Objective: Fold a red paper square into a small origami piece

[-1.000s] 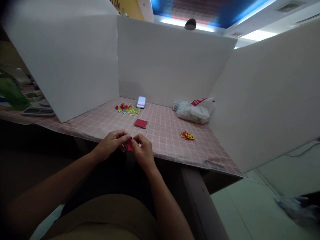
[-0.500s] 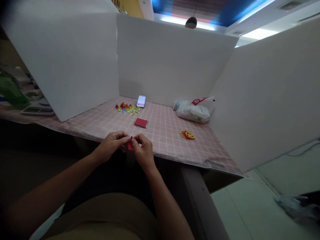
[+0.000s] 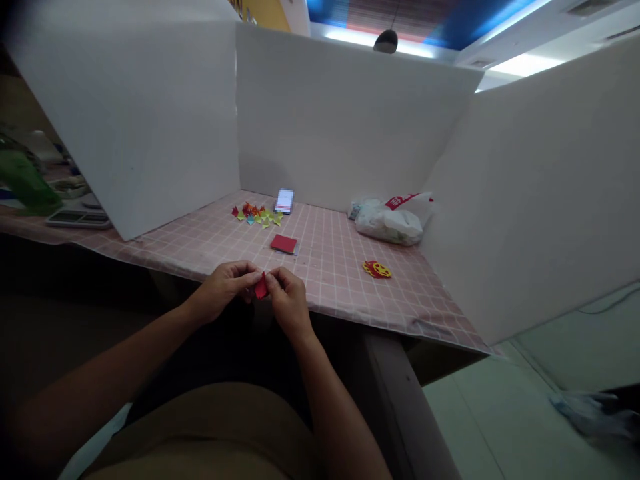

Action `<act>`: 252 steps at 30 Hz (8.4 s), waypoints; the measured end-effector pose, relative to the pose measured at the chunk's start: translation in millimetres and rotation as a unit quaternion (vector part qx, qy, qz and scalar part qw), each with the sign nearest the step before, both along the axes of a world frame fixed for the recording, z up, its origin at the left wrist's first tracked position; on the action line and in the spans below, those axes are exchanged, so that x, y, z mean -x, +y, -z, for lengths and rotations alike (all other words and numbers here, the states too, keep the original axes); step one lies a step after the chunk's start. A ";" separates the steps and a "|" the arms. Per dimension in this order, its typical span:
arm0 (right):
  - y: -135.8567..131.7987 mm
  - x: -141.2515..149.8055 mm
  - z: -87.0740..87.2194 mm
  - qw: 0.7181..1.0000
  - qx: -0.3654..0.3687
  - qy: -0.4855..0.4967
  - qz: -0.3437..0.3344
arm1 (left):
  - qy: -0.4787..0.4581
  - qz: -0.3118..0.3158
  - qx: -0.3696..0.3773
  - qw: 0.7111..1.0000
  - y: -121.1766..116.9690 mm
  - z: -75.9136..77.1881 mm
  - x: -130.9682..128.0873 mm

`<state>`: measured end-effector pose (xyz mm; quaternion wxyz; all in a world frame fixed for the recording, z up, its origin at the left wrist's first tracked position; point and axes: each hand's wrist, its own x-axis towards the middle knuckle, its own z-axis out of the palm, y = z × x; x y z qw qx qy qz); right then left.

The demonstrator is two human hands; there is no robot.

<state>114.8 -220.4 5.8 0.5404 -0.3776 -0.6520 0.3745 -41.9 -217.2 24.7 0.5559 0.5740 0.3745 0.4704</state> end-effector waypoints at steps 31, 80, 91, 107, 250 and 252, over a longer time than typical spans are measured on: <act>-12.8 12.2 7.0 0.996 -0.015 0.030 0.083 | 0.042 -0.229 -0.172 0.957 -3.0 24.4 -1.8; -13.4 11.0 12.1 0.991 -0.011 0.023 0.133 | -0.049 -0.139 -0.044 0.988 -23.2 29.1 -12.1; -8.0 5.2 5.1 0.962 0.184 0.195 -0.047 | -0.050 -0.045 -0.085 0.994 -17.3 24.8 -4.0; -7.3 5.2 6.1 0.959 0.189 0.194 -0.085 | -0.045 -0.064 -0.049 0.996 -23.4 20.8 -4.2; -29.7 4.4 2.4 0.989 0.083 0.125 -0.006 | -0.042 -0.034 0.019 0.998 -41.2 12.0 3.0; -30.2 5.5 3.4 0.989 0.081 0.120 -0.003 | -0.036 -0.039 0.022 0.998 -42.9 10.9 1.7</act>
